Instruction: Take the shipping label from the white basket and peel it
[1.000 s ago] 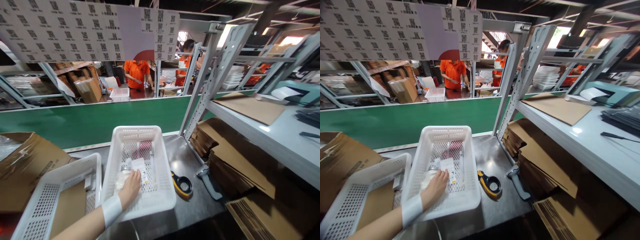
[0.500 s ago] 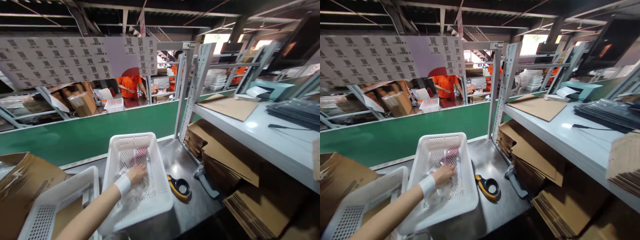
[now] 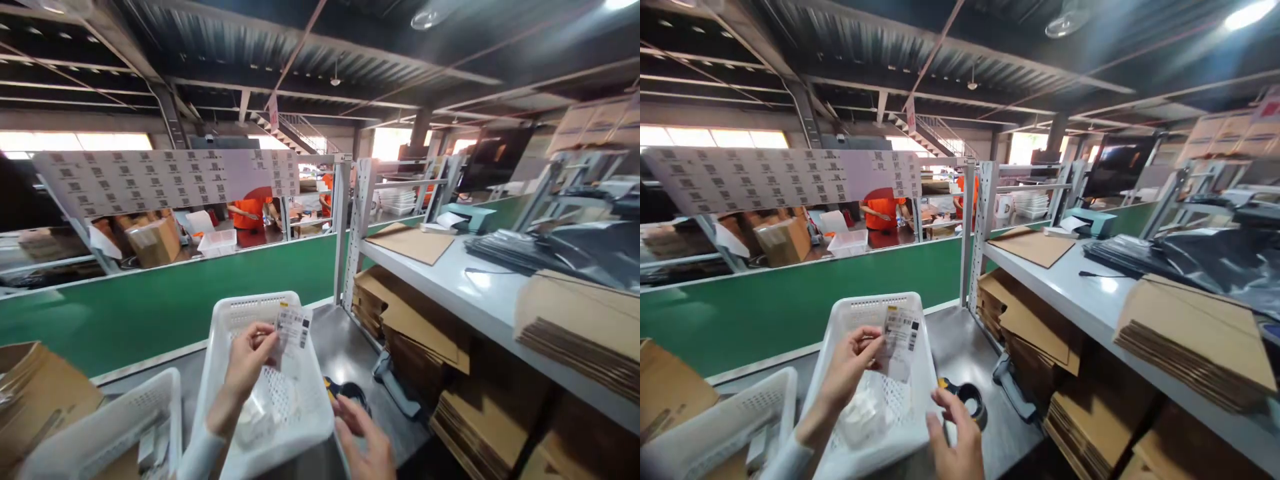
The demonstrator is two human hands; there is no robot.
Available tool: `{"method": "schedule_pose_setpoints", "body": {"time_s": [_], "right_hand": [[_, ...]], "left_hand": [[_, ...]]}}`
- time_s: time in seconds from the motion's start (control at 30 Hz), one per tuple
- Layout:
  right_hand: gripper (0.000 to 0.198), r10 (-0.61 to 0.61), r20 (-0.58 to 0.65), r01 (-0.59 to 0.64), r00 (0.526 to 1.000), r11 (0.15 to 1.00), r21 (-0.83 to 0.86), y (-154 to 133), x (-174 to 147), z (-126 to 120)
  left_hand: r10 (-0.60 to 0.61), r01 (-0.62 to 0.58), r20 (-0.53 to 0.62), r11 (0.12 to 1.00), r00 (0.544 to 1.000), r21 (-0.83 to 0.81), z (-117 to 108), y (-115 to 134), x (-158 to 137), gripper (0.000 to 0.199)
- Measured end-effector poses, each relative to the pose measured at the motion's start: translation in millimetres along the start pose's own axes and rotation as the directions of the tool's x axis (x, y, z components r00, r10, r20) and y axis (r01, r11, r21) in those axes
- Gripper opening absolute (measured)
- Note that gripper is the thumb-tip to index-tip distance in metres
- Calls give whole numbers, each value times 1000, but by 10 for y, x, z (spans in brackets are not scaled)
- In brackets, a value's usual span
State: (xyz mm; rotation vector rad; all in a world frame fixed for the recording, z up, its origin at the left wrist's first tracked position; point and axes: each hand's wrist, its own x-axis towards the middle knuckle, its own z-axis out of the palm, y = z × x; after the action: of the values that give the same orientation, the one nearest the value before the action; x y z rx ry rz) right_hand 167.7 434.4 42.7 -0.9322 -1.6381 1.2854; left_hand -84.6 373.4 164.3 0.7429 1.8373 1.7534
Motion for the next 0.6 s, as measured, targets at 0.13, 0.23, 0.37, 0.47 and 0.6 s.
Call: {"method": "schedule_pose_setpoints", "body": {"time_s": [0.13,0.23,0.37,0.47,0.6], "right_hand": [[60,-40,99,39,994,999,11,-663,134,266],[55,-68,183,75,981,997,-35,-878,176,294],[64,5,284,-22,959,998,59,-949,154,233],[69,42,336,-74,941,994,82,-960,80,179],[65,89,293,-98,952,995,18,-963,-17,124]], "left_hand": [[-79,85,36,963,996,-257,100,220,-530,77],[-113,124,51,927,992,-355,93,233,-761,75],[-100,123,98,952,990,-280,-23,124,-920,70],[-24,36,125,996,992,-88,-103,59,-985,63],[-45,47,101,999,994,-17,-103,45,-1061,69]]}}
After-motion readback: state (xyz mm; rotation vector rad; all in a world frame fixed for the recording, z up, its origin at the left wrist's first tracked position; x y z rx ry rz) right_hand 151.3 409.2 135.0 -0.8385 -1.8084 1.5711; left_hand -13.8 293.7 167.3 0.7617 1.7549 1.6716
